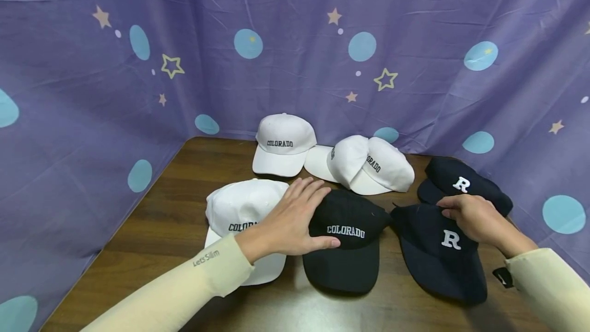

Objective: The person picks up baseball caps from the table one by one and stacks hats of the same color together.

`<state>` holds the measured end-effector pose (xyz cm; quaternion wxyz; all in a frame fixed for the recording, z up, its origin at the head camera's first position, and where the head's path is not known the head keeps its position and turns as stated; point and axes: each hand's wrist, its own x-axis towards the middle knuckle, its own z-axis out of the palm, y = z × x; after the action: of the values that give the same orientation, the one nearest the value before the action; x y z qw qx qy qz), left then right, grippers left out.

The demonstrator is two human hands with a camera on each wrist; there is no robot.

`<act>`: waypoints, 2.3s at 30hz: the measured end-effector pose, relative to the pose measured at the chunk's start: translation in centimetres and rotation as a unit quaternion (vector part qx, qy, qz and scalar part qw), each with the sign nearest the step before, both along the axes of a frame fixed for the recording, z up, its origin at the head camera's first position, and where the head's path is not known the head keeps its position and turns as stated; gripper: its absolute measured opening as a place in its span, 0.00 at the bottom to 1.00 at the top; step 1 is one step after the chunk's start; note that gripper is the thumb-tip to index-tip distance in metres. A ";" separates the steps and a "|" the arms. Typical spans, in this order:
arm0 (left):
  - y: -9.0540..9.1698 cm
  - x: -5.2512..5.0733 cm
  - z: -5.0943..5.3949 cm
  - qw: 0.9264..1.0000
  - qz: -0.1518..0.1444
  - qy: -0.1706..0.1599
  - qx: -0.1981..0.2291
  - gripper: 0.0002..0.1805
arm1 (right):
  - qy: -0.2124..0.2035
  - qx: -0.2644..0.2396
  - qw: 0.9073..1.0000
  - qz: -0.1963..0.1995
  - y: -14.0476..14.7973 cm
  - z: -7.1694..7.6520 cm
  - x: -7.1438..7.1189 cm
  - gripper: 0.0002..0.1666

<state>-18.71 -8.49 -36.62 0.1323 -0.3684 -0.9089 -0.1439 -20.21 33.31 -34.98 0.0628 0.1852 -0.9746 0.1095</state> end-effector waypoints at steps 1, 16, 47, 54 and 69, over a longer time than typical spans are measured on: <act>0.0 0.0 0.0 1.000 0.000 -0.001 -0.001 0.57 | 0.001 -0.002 1.000 0.000 0.1 -0.2 0.1 0.11; 0.1 -0.1 -0.1 1.000 0.000 -0.006 -0.002 0.57 | 0.025 -0.016 1.000 0.002 0.0 -1.7 -0.4 0.10; 0.1 0.1 -0.2 1.000 0.004 -0.024 -0.003 0.57 | 0.051 -0.069 0.992 -0.095 3.9 1.0 -2.1 0.21; 0.8 0.3 0.1 1.000 -0.005 -0.019 -0.003 0.57 | 0.025 -0.059 0.989 -0.137 5.6 1.5 -4.3 0.24; 4.6 0.8 1.5 0.999 -0.030 -0.012 -0.030 0.54 | -0.005 -0.048 0.984 -0.174 6.9 1.3 -7.2 0.34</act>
<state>-17.93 -3.93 -35.07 0.1062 -0.3973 -0.9030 -0.1244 -27.37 40.20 -33.68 0.0849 0.0087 -0.9858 0.1444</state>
